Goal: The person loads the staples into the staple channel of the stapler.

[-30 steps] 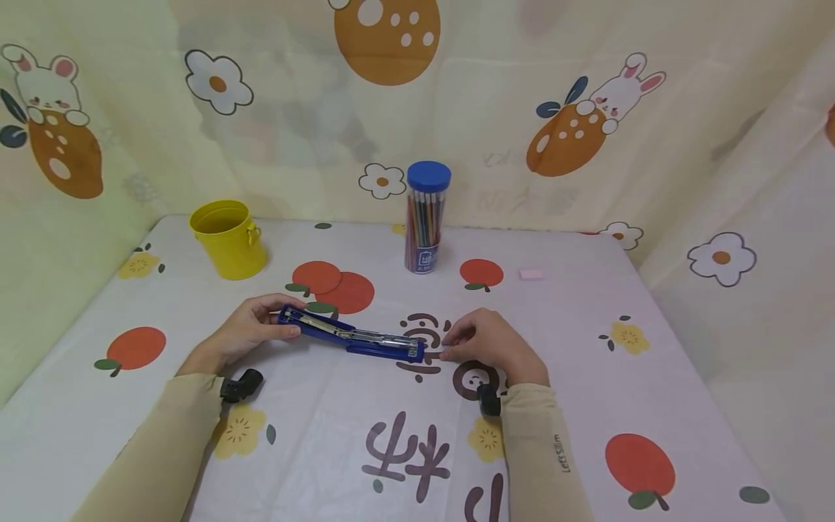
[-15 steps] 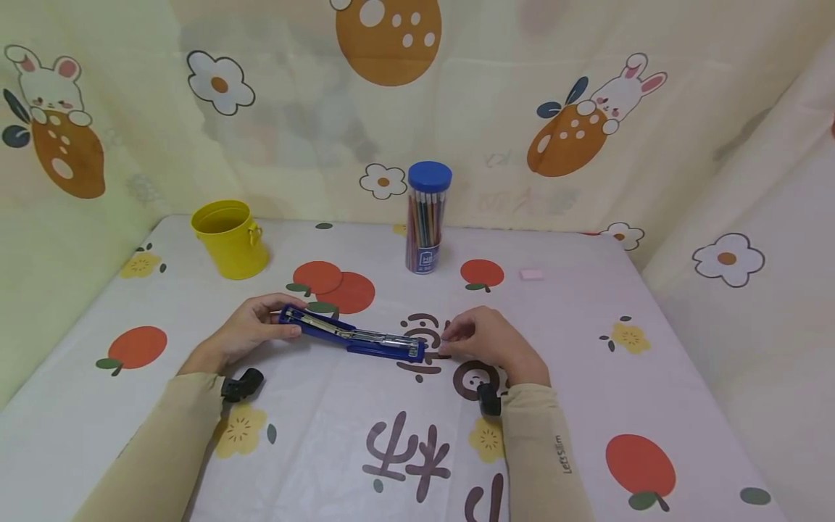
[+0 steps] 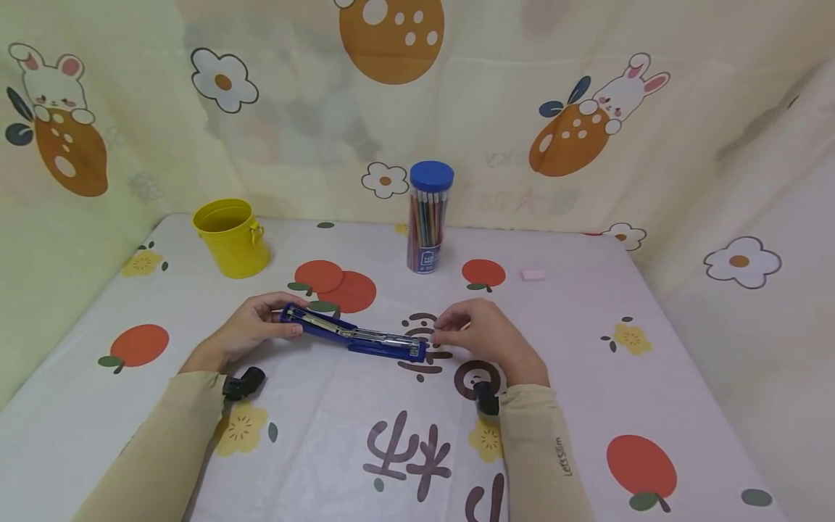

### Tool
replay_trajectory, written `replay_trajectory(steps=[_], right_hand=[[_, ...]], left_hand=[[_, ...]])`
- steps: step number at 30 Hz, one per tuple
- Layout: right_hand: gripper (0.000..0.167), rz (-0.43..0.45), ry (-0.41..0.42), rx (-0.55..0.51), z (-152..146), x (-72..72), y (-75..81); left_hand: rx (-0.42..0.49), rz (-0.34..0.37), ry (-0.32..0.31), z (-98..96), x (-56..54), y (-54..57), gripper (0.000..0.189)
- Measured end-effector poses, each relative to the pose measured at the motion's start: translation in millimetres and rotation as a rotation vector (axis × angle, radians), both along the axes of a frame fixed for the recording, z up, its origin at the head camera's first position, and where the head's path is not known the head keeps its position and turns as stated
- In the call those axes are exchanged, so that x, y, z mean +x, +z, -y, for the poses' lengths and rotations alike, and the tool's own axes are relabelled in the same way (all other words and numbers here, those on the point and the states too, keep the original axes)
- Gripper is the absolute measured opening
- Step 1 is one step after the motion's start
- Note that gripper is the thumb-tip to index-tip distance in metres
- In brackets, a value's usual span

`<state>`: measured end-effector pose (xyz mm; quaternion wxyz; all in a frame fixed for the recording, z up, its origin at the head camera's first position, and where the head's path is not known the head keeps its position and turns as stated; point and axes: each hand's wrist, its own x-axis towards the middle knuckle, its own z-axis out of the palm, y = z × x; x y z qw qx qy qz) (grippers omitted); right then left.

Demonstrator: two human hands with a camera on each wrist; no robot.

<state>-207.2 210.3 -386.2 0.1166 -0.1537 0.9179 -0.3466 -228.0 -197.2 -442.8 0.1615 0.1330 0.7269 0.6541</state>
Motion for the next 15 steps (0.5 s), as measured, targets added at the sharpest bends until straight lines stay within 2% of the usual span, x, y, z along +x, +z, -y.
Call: replay_trajectory(steps=[5,15], right_hand=[[0.022,-0.027,0.023,-0.022,6.5,1.3,3.6],[0.018,0.037,0.015,-0.031,24.0,4.4,4.5]], left_hand=[[0.003,0.013,0.000,-0.1,-0.2,-0.2,0.056],[-0.013,0.009,-0.001,-0.7,-0.7,-0.4,0.055]])
